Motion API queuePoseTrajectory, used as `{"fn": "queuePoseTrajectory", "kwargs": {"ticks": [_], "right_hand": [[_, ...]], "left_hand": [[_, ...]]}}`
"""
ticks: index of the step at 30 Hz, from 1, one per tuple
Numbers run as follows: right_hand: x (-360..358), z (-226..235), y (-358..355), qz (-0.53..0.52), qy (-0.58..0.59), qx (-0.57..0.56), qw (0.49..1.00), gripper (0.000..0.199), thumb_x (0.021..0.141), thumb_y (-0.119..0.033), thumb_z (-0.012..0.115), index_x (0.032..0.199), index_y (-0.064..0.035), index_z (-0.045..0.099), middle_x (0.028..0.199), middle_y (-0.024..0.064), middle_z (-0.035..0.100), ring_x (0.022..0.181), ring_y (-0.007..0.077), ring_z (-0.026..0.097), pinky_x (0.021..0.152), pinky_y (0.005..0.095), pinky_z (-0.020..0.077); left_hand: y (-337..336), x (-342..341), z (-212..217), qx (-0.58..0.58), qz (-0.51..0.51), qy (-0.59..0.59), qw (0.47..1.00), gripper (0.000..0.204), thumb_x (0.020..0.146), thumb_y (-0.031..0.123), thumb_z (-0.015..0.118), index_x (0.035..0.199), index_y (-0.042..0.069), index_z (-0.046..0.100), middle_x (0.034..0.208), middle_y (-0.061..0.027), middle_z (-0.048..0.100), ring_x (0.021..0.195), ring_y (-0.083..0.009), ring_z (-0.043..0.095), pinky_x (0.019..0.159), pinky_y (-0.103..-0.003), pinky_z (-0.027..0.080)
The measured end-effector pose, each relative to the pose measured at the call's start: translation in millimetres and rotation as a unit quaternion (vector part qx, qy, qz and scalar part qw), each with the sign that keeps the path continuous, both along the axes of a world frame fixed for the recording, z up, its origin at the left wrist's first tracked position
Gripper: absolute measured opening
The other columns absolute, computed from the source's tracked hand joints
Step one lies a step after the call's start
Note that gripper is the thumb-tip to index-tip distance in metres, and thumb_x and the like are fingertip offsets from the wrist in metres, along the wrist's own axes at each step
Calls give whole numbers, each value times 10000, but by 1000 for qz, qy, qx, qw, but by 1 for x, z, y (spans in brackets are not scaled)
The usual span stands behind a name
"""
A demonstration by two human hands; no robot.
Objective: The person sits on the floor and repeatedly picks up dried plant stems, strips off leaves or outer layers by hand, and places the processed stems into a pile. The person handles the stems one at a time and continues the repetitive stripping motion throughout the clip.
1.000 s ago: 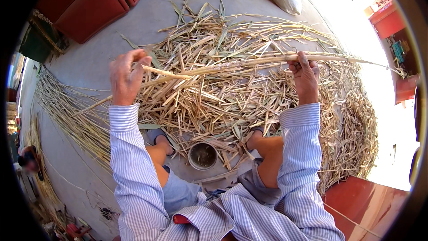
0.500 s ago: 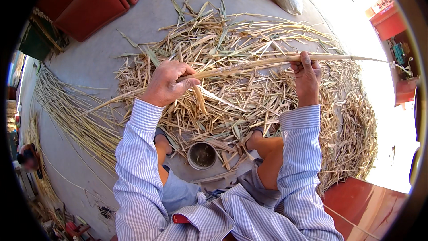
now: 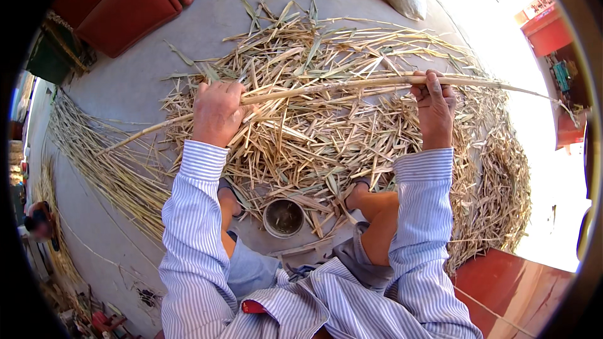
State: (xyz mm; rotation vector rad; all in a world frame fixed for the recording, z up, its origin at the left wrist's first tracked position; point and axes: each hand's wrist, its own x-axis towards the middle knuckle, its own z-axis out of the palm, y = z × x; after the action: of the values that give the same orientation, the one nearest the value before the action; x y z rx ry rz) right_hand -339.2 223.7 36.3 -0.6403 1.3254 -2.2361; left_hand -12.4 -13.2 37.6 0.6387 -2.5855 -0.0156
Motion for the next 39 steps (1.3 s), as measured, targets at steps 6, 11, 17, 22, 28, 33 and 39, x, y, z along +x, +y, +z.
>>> {"fn": "queuePoseTrajectory", "kwargs": {"ticks": [6,11,17,22,28,33,39], "right_hand": [[-3,-1,6,57,-2,-47,997,208,935,-102,617,1116,0,606,1036,181,689,930,229,689,780,296,590],[-1,0,7,92,3,-70,993,224,932,-83,611,1137,4,594,1062,179,681,981,256,675,827,311,580],[4,5,7,149,1,-94,984,202,919,-42,604,1117,-8,583,1048,158,673,1025,293,658,870,343,572],[2,6,13,167,-3,-120,979,173,913,-19,591,1085,-18,576,1035,154,670,1034,315,652,881,367,577],[48,8,-25,182,-7,-9,983,147,912,-88,622,1036,-10,616,1039,160,680,994,262,667,830,335,589],[103,-2,-63,215,-35,82,972,226,922,-203,651,1041,-12,624,1015,138,693,898,193,687,775,294,585],[34,-6,-39,107,-104,72,986,215,953,-188,604,1052,2,616,957,125,705,811,171,694,690,231,587]], "left_hand": [[-8,5,14,175,-101,36,979,459,723,365,787,1024,36,679,895,-122,679,858,-290,623,801,-416,438],[-6,-1,14,387,-96,83,913,354,770,279,788,959,-5,693,818,-96,679,740,-194,626,687,-329,479],[-10,6,18,569,-49,108,814,188,826,145,758,895,-10,678,757,-39,670,649,-91,593,625,-218,474],[-35,19,10,592,40,258,763,207,850,185,748,873,7,645,727,-41,660,645,-82,593,619,-225,489],[8,-21,19,152,-37,135,978,585,897,589,525,963,24,661,951,-108,680,915,-280,610,849,-405,427],[40,-42,26,122,-113,88,982,296,765,305,767,874,43,686,768,-83,660,746,-233,616,704,-360,428],[-10,11,26,275,-41,36,960,173,769,172,763,818,33,672,681,-110,657,601,-228,631,596,-347,453]]}}
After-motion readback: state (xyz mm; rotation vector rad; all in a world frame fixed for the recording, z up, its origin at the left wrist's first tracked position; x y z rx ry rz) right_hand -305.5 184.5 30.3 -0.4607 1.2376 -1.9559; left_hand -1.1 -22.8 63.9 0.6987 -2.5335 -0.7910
